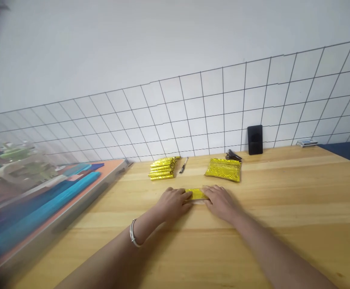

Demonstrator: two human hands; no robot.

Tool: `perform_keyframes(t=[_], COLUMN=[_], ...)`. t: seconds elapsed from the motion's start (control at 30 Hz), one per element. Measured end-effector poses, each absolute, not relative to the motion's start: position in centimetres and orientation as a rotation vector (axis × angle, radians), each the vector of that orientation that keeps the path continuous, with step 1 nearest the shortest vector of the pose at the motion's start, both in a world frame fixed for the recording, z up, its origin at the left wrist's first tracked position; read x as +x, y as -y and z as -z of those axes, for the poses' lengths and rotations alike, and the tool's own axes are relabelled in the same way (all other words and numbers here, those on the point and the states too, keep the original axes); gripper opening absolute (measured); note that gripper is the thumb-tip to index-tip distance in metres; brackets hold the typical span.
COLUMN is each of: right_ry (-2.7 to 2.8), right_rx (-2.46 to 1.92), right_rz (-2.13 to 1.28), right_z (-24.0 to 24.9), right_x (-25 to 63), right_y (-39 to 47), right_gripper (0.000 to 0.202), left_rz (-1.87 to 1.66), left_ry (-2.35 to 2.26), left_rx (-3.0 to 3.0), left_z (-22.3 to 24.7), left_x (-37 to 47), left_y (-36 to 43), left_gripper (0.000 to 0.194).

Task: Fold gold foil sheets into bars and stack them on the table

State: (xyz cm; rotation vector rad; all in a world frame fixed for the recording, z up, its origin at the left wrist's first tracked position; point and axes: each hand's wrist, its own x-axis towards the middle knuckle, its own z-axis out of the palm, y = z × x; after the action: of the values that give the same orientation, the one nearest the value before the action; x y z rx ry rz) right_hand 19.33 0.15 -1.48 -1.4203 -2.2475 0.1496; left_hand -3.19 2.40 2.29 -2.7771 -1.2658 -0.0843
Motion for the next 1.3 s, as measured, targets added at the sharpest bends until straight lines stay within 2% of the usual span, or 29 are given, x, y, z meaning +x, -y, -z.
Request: perform_keyframes(t=[0.17,0.47,0.83,1.1,1.3], right_ry=[2.390,2.520,2.457,2.317,2.031], right_rx=[-1.457,-1.420,-1.390,-1.369,-1.472], right_rz=[-0.064,-0.159,-0.244,-0.219,-0.250], right_z=[0.6,2.7,2.5,3.0,2.9], right_x=[18.9,19.3,20.8,21.2,21.3], right_y=[0.4,-1.4,-1.4,-1.5,-1.4], right_gripper=[0.040,0.054,0.045,0.037,0.034], left_rz=[0.244,0.297,0.304,0.342,0.533], left_ry=[1.148,1.130,1.026,1.191,1.499], left_rx=[-2.805,-2.932,-3.236,-3.450,-3.260], left_z=[-1.1,0.3,-0.9,-2.4,-1.3], left_x=[-1.5,-2.1,-4.8,-7.0,-6.8], left_y=[-2.6,-2.9,-5.3,-6.4,-6.7], left_gripper=[0.031,0.045,0.039,0.031,0.031])
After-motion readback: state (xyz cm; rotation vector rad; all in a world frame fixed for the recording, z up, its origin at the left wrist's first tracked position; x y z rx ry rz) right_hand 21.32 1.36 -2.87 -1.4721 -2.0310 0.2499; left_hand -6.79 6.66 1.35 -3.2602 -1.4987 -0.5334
